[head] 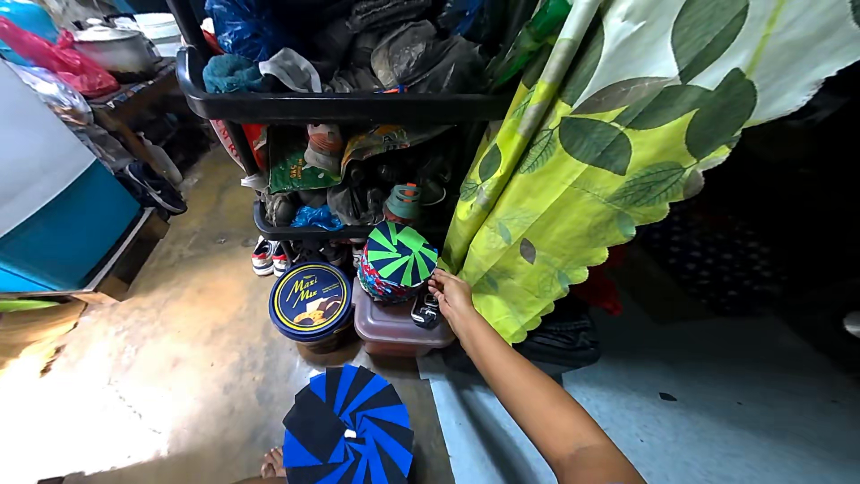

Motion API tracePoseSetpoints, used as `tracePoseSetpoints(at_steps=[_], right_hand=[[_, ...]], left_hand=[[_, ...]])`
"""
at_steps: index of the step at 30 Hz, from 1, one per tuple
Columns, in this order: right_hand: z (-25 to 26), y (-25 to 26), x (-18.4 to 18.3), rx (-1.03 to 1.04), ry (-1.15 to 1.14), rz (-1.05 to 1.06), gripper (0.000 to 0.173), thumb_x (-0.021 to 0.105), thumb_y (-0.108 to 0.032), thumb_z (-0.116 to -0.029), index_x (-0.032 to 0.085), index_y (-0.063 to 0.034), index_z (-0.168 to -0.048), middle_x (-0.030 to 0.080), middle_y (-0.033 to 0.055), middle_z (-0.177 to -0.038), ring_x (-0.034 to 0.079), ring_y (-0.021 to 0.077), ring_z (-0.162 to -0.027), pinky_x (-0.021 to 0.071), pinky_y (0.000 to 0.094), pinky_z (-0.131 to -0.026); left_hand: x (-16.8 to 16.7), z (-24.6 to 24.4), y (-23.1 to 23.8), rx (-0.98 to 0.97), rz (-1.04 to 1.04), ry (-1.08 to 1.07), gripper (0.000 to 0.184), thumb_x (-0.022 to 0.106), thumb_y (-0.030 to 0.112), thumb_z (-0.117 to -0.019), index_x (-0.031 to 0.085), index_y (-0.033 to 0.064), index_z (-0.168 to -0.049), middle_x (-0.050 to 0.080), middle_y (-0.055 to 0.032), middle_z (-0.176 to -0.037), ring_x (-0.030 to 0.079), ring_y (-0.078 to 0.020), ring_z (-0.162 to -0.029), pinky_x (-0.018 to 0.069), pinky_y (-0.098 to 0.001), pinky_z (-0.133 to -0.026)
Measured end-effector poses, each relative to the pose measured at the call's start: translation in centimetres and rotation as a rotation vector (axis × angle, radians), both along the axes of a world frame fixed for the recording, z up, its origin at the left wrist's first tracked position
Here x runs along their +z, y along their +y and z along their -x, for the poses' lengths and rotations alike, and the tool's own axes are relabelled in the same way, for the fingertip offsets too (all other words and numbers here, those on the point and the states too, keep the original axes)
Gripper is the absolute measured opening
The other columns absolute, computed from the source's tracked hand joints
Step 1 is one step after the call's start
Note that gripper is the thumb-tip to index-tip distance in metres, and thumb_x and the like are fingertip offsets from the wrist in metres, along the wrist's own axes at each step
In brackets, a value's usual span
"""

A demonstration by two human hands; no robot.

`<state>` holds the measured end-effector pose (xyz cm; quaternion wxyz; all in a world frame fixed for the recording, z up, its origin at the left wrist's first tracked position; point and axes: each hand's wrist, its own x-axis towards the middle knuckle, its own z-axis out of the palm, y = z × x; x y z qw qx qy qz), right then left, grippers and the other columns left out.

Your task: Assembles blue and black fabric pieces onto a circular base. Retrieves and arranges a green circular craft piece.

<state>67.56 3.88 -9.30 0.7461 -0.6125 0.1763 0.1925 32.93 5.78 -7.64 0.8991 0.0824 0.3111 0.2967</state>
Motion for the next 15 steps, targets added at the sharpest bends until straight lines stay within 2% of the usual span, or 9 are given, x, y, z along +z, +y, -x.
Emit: tracePoseSetpoints(at_steps=[1, 3, 5, 6, 7, 9, 11, 15], right_hand=[[0.0, 0.0, 0.1, 0.001, -0.006, 0.01, 0.026, 0.049, 0.005, -0.1023, 0.057, 0.0112, -0.126, 0.058, 0.0164, -0.111, 0.055, 0.0134, -0.081, 0.0483, 0.0247, -0.072], [0.0, 0.0, 0.4, 0.004, -0.019, 0.038, 0.025, 0.05, 0.003, -0.1032, 0.057, 0.0108, -0.126, 0.059, 0.0158, -0.109, 0.055, 0.0132, -0.081, 0.0482, 0.0249, -0.072], [-0.1, -0.1, 0.7, 0.001, -0.033, 0.07, 0.024, 0.052, 0.002, -0.1027, 0.059, 0.0099, -0.124, 0.059, 0.0137, -0.102, 0.054, 0.0123, -0.076, 0.0472, 0.0244, -0.068], [-0.1, -0.1, 0.8, 0.0, -0.04, 0.086, 0.022, 0.054, 0.0, -0.1025, 0.061, 0.0093, -0.121, 0.059, 0.0115, -0.096, 0.053, 0.0111, -0.073, 0.0461, 0.0233, -0.065], [-0.2, -0.1, 0.8, 0.002, -0.046, 0.095, 0.02, 0.056, -0.003, -0.1025, 0.062, 0.0086, -0.117, 0.059, 0.0095, -0.091, 0.052, 0.0102, -0.069, 0.0448, 0.0226, -0.062], [-0.3, -0.2, 1.1, 0.018, -0.056, 0.111, 0.019, 0.061, -0.01, -0.1024, 0.064, 0.0059, -0.112, 0.059, 0.0061, -0.083, 0.053, 0.0084, -0.064, 0.0436, 0.0214, -0.057], [-0.3, -0.2, 1.3, 0.032, -0.057, 0.113, 0.021, 0.064, -0.014, -0.1013, 0.064, 0.0044, -0.111, 0.061, 0.0058, -0.081, 0.054, 0.0085, -0.064, 0.0439, 0.0218, -0.057], [-0.5, 0.0, 1.5, 0.036, -0.032, 0.1, 0.018, 0.067, -0.009, -0.0979, 0.065, 0.004, -0.111, 0.063, 0.0077, -0.084, 0.056, 0.0103, -0.066, 0.0455, 0.0233, -0.058]], left_hand=[[0.0, 0.1, 0.0, -0.01, -0.019, 0.012, 0.073, -0.002, 0.043, -0.1089, 0.064, 0.0109, -0.108, 0.078, -0.0018, -0.095, 0.075, -0.0123, -0.09, 0.0625, -0.0313, -0.076], [-0.9, 0.4, -0.1, -0.022, -0.091, -0.047, 0.067, 0.006, 0.043, -0.1102, 0.065, 0.0103, -0.11, 0.078, -0.0019, -0.099, 0.075, -0.0124, -0.095, 0.0622, -0.0313, -0.081], [-3.1, 0.9, -0.1, -0.038, -0.155, -0.247, 0.054, 0.03, 0.047, -0.1096, 0.07, 0.0103, -0.116, 0.076, -0.0041, -0.11, 0.072, -0.0162, -0.107, 0.0593, -0.0353, -0.093], [-3.2, 0.9, 0.0, -0.04, -0.162, -0.265, 0.052, 0.033, 0.046, -0.1093, 0.071, 0.0108, -0.116, 0.077, -0.0042, -0.11, 0.073, -0.0165, -0.107, 0.0591, -0.036, -0.093], [-2.3, 0.6, 0.0, -0.013, -0.148, -0.174, 0.055, 0.024, 0.042, -0.1106, 0.07, 0.0116, -0.108, 0.078, -0.003, -0.103, 0.075, -0.015, -0.099, 0.0619, -0.0345, -0.086], [-1.1, 0.2, -0.1, 0.021, -0.095, -0.072, 0.059, 0.013, 0.036, -0.1106, 0.067, 0.0112, -0.103, 0.078, -0.0026, -0.093, 0.076, -0.0144, -0.089, 0.0633, -0.0333, -0.078], [-1.0, 0.3, 0.0, 0.024, -0.058, -0.06, 0.062, 0.01, 0.036, -0.1105, 0.066, 0.0105, -0.104, 0.078, -0.0033, -0.092, 0.076, -0.0147, -0.088, 0.0634, -0.0336, -0.077], [-1.1, 0.4, 0.1, 0.012, -0.034, -0.048, 0.065, 0.008, 0.037, -0.1099, 0.067, 0.0108, -0.103, 0.078, -0.0033, -0.091, 0.076, -0.0144, -0.086, 0.0636, -0.0331, -0.074]])
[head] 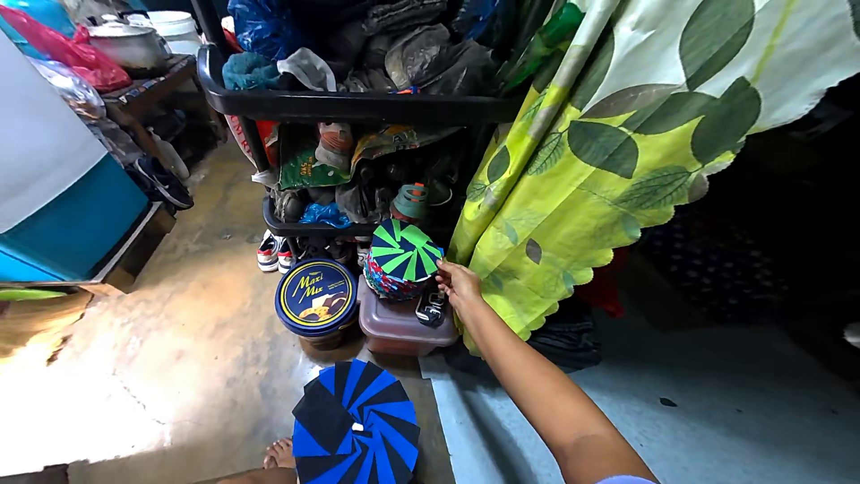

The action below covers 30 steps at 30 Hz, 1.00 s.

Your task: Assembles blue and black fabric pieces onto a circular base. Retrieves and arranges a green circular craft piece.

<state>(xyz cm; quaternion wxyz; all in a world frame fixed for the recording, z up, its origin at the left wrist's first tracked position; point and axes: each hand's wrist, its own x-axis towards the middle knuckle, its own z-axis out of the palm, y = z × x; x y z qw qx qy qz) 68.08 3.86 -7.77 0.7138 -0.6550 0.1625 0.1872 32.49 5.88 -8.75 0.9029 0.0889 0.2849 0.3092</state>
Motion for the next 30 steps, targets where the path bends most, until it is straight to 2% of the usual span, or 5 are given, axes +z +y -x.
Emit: tracePoseSetpoints(at_steps=[10, 14, 17, 23, 30], right_hand=[[-0.4, 0.7, -0.1, -0.047, -0.02, -0.086, 0.006, 0.061, -0.002, -0.0986, 0.06, 0.0032, -0.103, 0.057, 0.006, -0.081, 0.053, 0.0091, -0.063, 0.0468, 0.0216, -0.058], [-0.8, 1.1, -0.3, -0.099, 0.011, -0.292, 0.028, 0.051, -0.003, -0.1025, 0.049, 0.0054, -0.129, 0.054, 0.0172, -0.113, 0.057, 0.0217, -0.095, 0.0505, 0.0345, -0.083], [-1.1, 1.3, -0.3, -0.095, 0.071, -0.336, 0.037, 0.057, -0.008, -0.1022, 0.047, 0.0024, -0.137, 0.055, 0.0176, -0.126, 0.059, 0.0229, -0.108, 0.0515, 0.0357, -0.091], [-1.3, 2.0, 0.2, 0.013, -0.02, -0.138, 0.025, 0.063, -0.002, -0.0984, 0.054, 0.0032, -0.122, 0.06, 0.0166, -0.107, 0.061, 0.0203, -0.088, 0.0536, 0.0351, -0.075], [-1.8, 2.0, 1.3, 0.15, -0.061, 0.05, 0.032, 0.063, -0.001, -0.0981, 0.055, 0.0035, -0.129, 0.06, 0.021, -0.112, 0.062, 0.023, -0.087, 0.0542, 0.0356, -0.072]], left_hand=[[1.0, -0.2, 0.2, 0.004, 0.02, 0.047, 0.073, 0.003, 0.042, -0.1097, 0.069, 0.0132, -0.102, 0.078, -0.0003, -0.092, 0.076, -0.0112, -0.087, 0.0639, -0.0313, -0.075], [3.9, -0.5, 0.5, 0.093, -0.054, 0.106, 0.065, 0.009, 0.024, -0.1115, 0.067, -0.0003, -0.093, 0.075, -0.0071, -0.082, 0.074, -0.013, -0.08, 0.0617, -0.0294, -0.073], [2.5, -0.7, 0.1, 0.023, -0.015, 0.153, 0.07, -0.001, 0.036, -0.109, 0.064, 0.0125, -0.102, 0.077, 0.0008, -0.087, 0.075, -0.0092, -0.083, 0.0624, -0.0286, -0.074], [1.2, -0.6, 0.2, 0.008, 0.006, 0.15, 0.072, -0.003, 0.04, -0.1075, 0.065, 0.0151, -0.102, 0.077, 0.0006, -0.086, 0.075, -0.0104, -0.081, 0.0631, -0.0301, -0.07], [2.5, -1.0, 0.1, 0.006, 0.082, 0.207, 0.07, -0.003, 0.042, -0.1081, 0.061, 0.014, -0.101, 0.075, 0.0002, -0.084, 0.073, -0.01, -0.078, 0.062, -0.0293, -0.068]])
